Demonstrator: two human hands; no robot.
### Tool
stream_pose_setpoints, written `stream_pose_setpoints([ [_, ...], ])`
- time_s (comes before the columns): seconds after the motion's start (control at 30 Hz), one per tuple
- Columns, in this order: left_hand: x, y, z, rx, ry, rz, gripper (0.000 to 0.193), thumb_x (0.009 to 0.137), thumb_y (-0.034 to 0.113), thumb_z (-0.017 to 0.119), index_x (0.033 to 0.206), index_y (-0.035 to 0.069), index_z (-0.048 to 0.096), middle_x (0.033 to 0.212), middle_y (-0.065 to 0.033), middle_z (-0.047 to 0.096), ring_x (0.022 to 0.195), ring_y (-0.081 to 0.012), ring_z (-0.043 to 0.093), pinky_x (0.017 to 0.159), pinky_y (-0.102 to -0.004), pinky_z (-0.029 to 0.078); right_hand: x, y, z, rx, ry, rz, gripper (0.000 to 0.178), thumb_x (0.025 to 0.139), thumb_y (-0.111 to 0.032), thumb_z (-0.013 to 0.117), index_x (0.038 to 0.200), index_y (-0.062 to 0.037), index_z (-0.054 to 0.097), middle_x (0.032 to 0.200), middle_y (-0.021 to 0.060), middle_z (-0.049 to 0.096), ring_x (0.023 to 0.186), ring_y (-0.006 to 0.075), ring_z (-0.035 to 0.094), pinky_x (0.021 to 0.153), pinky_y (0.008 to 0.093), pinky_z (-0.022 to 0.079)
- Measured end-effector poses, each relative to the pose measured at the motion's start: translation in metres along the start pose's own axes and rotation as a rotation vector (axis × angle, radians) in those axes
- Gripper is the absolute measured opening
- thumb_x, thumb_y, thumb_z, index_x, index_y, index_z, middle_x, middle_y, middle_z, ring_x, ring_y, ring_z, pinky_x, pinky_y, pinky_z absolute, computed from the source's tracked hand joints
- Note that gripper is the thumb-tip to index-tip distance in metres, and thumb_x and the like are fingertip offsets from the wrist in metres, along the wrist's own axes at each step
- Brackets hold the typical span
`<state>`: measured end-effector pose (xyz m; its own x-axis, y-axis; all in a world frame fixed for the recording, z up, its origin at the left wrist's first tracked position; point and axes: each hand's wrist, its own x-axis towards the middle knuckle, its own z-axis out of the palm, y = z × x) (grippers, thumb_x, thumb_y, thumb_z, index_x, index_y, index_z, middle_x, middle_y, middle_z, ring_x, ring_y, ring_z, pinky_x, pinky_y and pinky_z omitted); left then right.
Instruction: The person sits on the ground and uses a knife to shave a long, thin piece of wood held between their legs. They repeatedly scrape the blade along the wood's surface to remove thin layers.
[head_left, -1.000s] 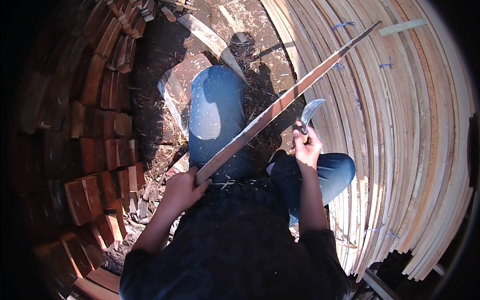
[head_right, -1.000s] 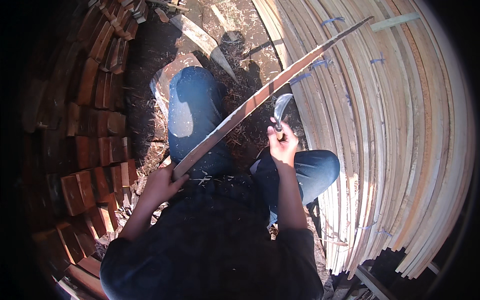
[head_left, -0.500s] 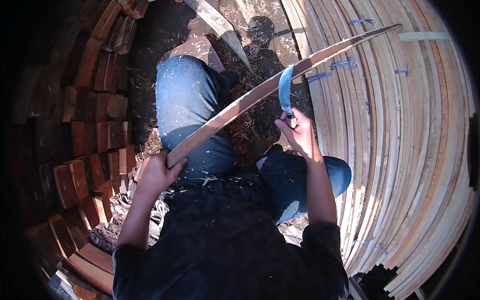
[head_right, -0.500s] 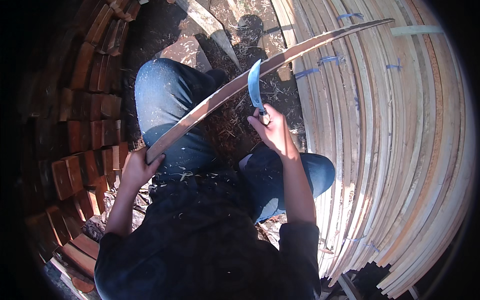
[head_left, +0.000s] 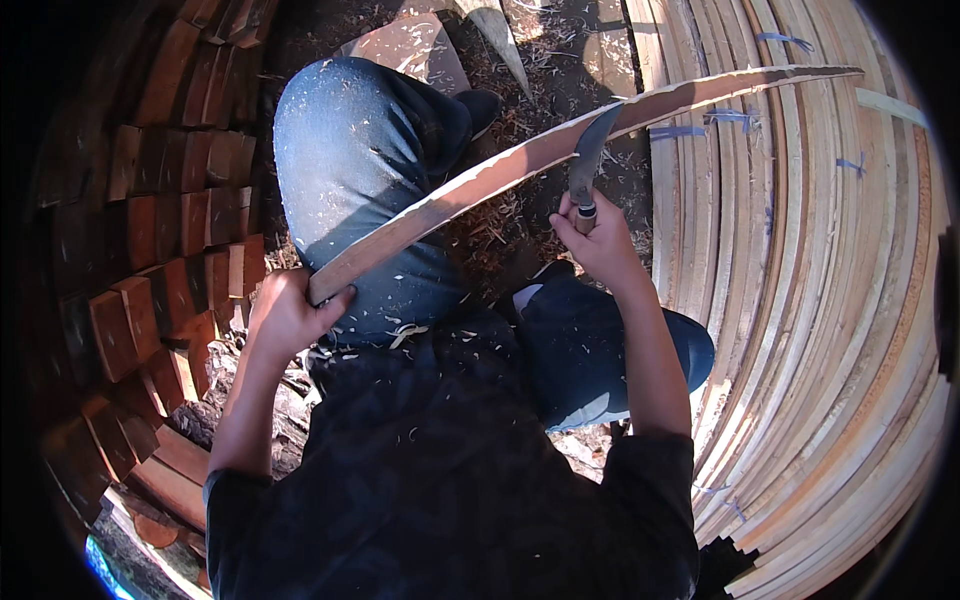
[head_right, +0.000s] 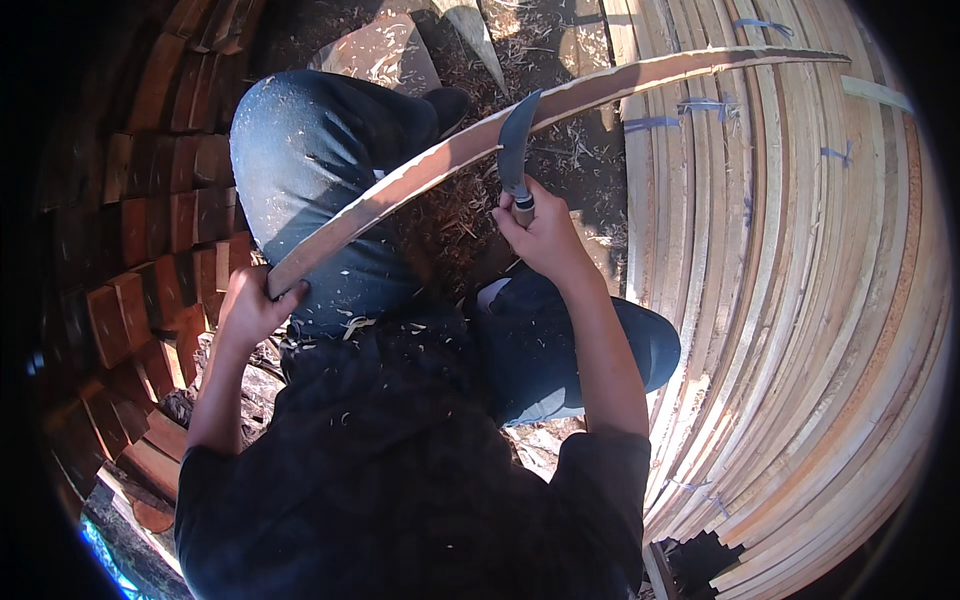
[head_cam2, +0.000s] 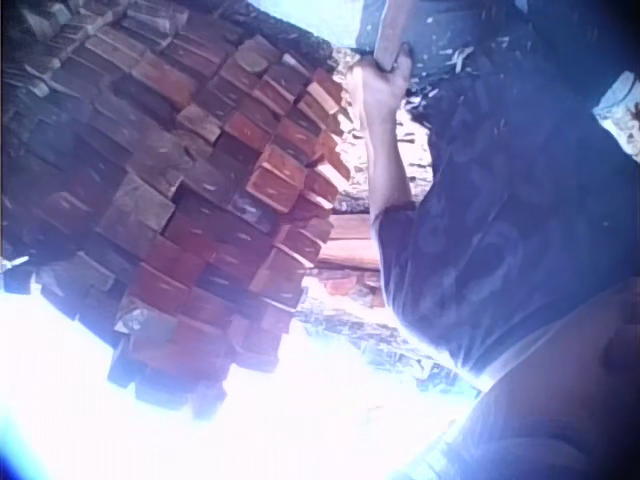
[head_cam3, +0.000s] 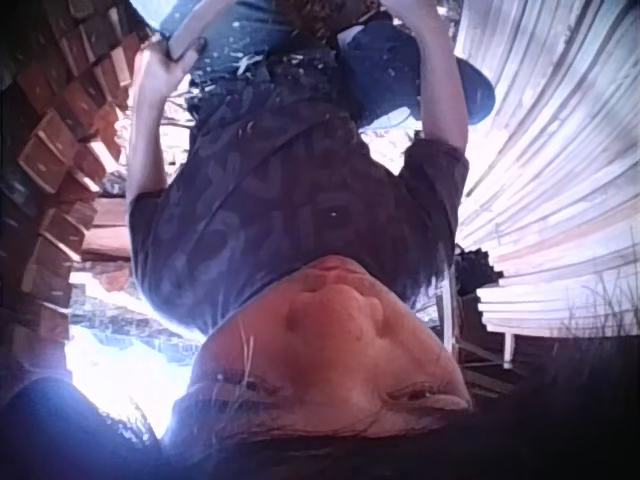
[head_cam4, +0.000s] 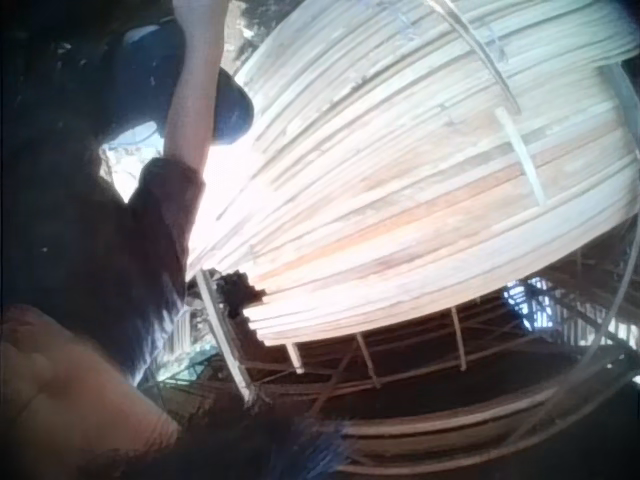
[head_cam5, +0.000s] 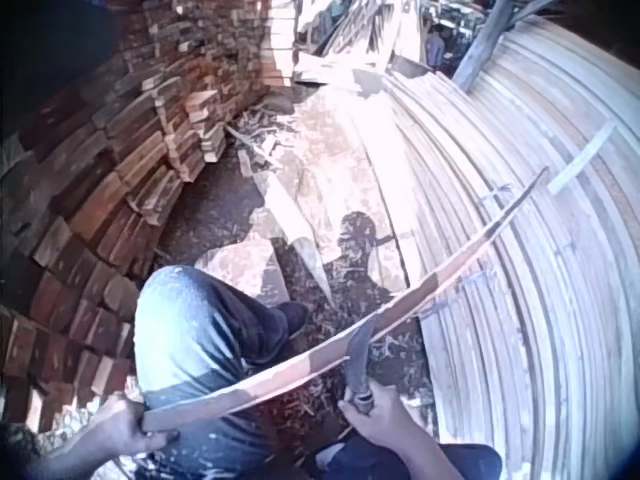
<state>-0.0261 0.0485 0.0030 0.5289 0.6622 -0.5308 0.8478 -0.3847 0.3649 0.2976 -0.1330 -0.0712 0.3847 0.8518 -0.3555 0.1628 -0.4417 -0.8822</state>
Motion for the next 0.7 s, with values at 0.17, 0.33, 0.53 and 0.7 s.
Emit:
stream_pose_setpoints([
  [0.17,-0.002,-0.008,0.005,-0.040,-0.004,-0.036,0.051,0.067,0.038,0.076,0.059,-0.009,0.057,0.053,-0.0251,0.053,0.052,-0.0370,0.061,0.053,-0.0417,0.048,0.007,0.005,-0.012,0.750,0.326,-0.067,0.010,0.088,0.000,0.057,0.088,-0.0067,0.049,0.060,-0.0035,0.045,0.050,0.0022,0.043,0.043,0.0210,0.035],
  [0.33,0.000,-0.004,0.004,-0.052,0.039,-0.007,0.050,0.066,0.038,0.076,0.058,-0.008,0.056,0.052,-0.0239,0.053,0.050,-0.0361,0.060,0.052,-0.0419,0.048,0.009,0.003,-0.010,-0.064,0.039,-0.055,0.007,0.088,-0.005,0.059,0.091,-0.0047,0.053,0.059,0.0003,0.050,0.054,0.0061,0.048,0.051,0.0264,0.041],
  [0.53,0.000,-0.004,0.006,-0.048,0.045,0.006,0.052,0.066,0.039,0.076,0.057,-0.008,0.056,0.052,-0.0234,0.053,0.050,-0.0351,0.060,0.052,-0.0416,0.048,0.009,0.008,0.006,-0.534,-0.073,-0.515,0.007,0.090,-0.004,0.056,0.087,-0.0083,0.051,0.056,0.0020,0.049,0.044,0.0107,0.048,0.044,0.0275,0.041],
  [0.7,-0.001,-0.006,0.004,-0.023,0.007,-0.033,0.052,0.067,0.041,0.075,0.059,-0.008,0.058,0.053,-0.0228,0.054,0.052,-0.0347,0.062,0.052,-0.0415,0.048,0.015,-0.001,0.004,0.701,0.269,0.092,0.009,0.086,0.000,0.058,0.084,-0.0043,0.050,0.059,0.0014,0.055,0.053,0.0165,0.058,0.052,0.0317,0.046],
])
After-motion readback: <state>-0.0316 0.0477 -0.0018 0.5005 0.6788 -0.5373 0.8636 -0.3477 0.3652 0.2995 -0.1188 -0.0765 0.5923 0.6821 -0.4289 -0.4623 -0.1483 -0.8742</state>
